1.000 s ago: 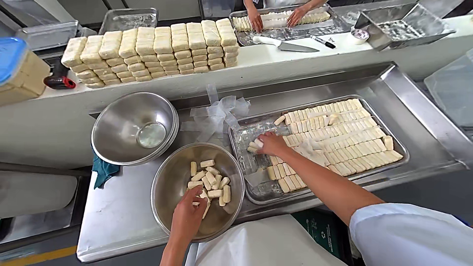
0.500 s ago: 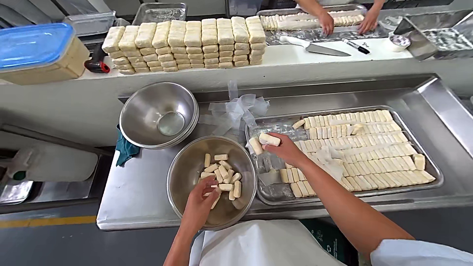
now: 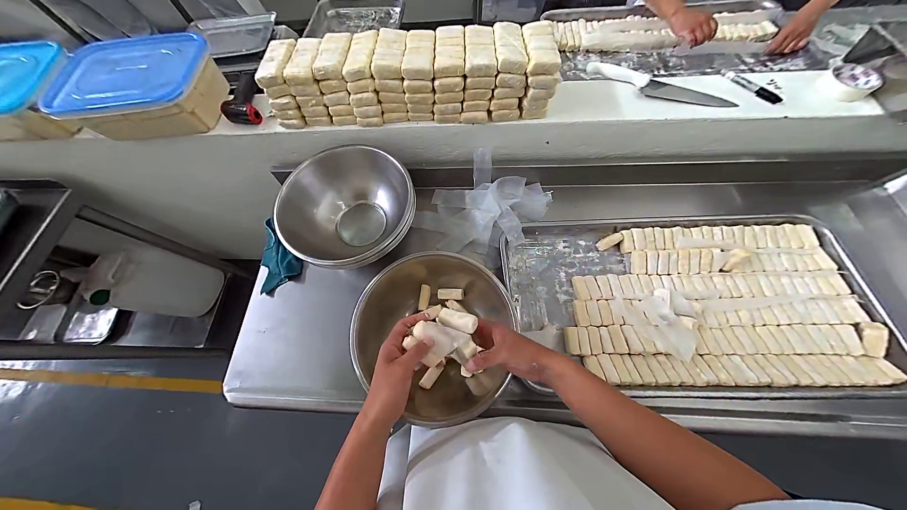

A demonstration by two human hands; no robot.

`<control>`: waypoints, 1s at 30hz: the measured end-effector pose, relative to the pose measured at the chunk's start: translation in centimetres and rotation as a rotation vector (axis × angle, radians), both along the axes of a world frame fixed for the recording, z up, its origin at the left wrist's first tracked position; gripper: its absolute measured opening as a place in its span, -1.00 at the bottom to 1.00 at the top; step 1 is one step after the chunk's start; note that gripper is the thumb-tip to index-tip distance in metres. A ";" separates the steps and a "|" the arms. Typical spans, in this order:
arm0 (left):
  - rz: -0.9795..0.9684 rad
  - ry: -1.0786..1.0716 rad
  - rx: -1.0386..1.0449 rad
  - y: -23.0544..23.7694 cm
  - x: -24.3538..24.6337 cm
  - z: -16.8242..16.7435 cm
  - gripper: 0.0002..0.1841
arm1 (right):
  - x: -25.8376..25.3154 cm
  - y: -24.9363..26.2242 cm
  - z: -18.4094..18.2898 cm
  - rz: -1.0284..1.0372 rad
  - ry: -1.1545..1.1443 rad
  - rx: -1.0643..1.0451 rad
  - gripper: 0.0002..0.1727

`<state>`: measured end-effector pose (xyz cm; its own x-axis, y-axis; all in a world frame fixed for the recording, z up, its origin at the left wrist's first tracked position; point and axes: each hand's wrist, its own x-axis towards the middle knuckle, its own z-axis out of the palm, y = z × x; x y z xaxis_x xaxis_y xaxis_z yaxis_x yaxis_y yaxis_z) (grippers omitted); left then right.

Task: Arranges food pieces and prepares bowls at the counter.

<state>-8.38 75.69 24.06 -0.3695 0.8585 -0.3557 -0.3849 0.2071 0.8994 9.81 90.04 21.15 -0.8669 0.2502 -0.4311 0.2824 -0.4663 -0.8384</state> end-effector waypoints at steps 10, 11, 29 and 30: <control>-0.053 0.650 -0.213 -0.7 -3.8 0.6 -0.65 | -0.4 0.6 0.7 0.141 -0.402 0.857 -0.26; -0.062 0.674 -0.241 -0.7 -3.6 0.5 -0.66 | -0.5 0.5 0.9 0.143 -0.436 0.912 -0.27; -0.178 0.220 -0.067 1.3 1.1 -2.2 -0.71 | -1.7 -0.9 2.2 -0.008 -0.047 0.489 -0.26; -0.139 0.214 -0.068 1.5 1.4 -2.4 -0.73 | -1.7 -1.0 2.1 -0.023 -0.041 0.481 -0.33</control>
